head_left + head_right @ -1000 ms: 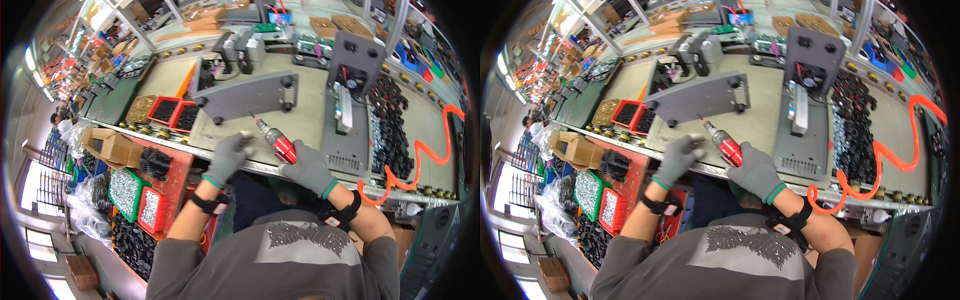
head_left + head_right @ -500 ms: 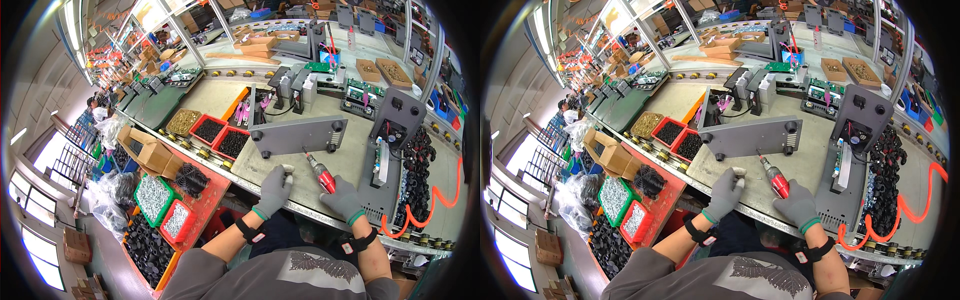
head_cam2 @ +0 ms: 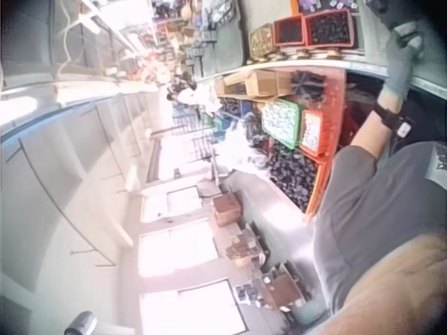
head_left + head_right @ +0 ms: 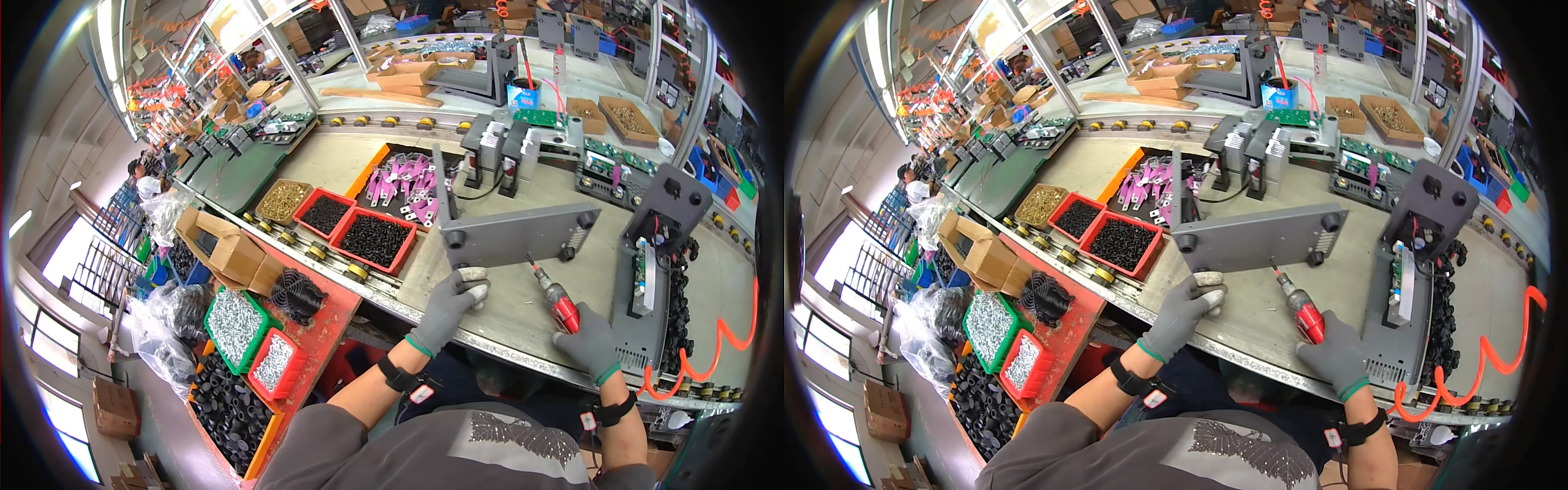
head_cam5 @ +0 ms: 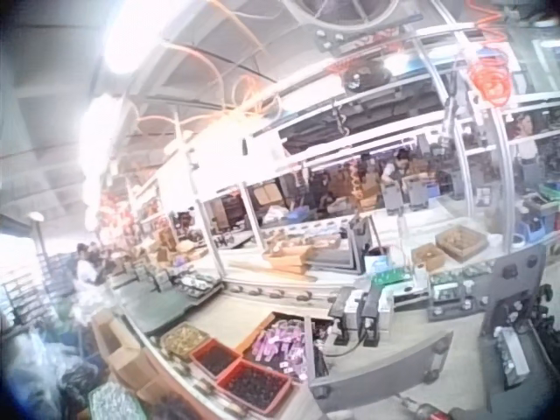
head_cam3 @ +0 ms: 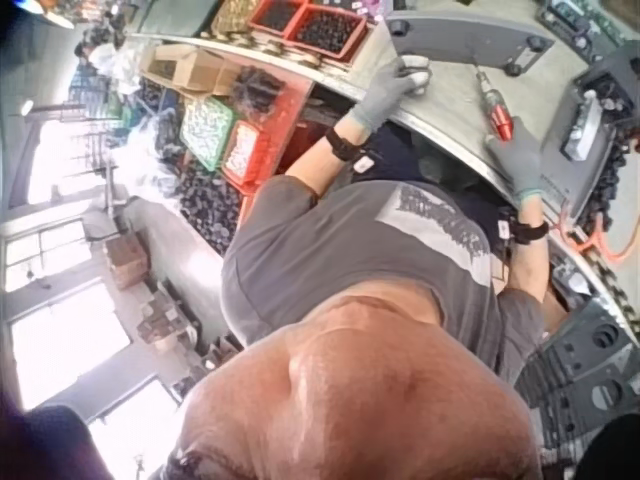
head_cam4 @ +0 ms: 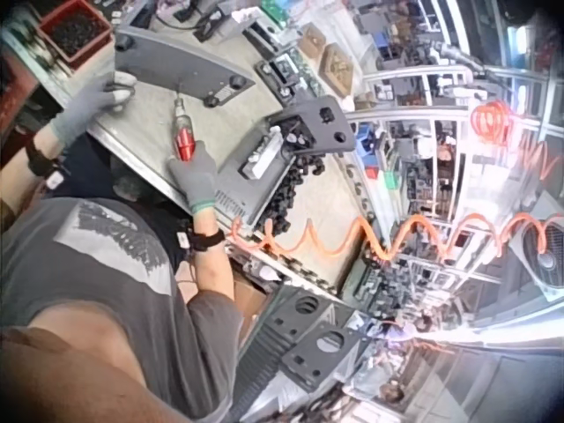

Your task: Assembling metal housings and internal components for electronic devices using a pneumatic screwdriver and various parts.

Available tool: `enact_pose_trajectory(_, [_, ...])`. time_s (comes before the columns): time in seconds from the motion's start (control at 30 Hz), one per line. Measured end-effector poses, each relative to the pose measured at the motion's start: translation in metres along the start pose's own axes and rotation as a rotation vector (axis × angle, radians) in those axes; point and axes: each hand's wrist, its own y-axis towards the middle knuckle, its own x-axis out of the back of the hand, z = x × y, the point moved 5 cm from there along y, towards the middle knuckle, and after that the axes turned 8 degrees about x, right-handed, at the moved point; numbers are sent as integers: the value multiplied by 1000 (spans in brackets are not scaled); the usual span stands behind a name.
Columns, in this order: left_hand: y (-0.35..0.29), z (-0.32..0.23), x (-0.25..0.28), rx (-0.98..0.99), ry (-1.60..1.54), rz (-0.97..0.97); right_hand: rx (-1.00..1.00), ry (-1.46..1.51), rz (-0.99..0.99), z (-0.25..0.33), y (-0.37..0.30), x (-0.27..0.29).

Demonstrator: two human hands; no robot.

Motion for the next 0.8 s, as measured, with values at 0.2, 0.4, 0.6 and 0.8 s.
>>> enact_pose_trajectory(0.2, [12,5,-42,93,-80,65,105,158,-126,1,-42,23])
enact_pose_trajectory(0.4, [5,-6,-76,113,-127,118,89,485,-3,4,-93,22])
enact_pose_trajectory(0.6, [-13,-24,-95,1,120,177,73,493,58,-4,-114,19])
enact_pose_trajectory(0.8, [-12,-36,-111,73,185,262,61,509,119,-19,-120,20])
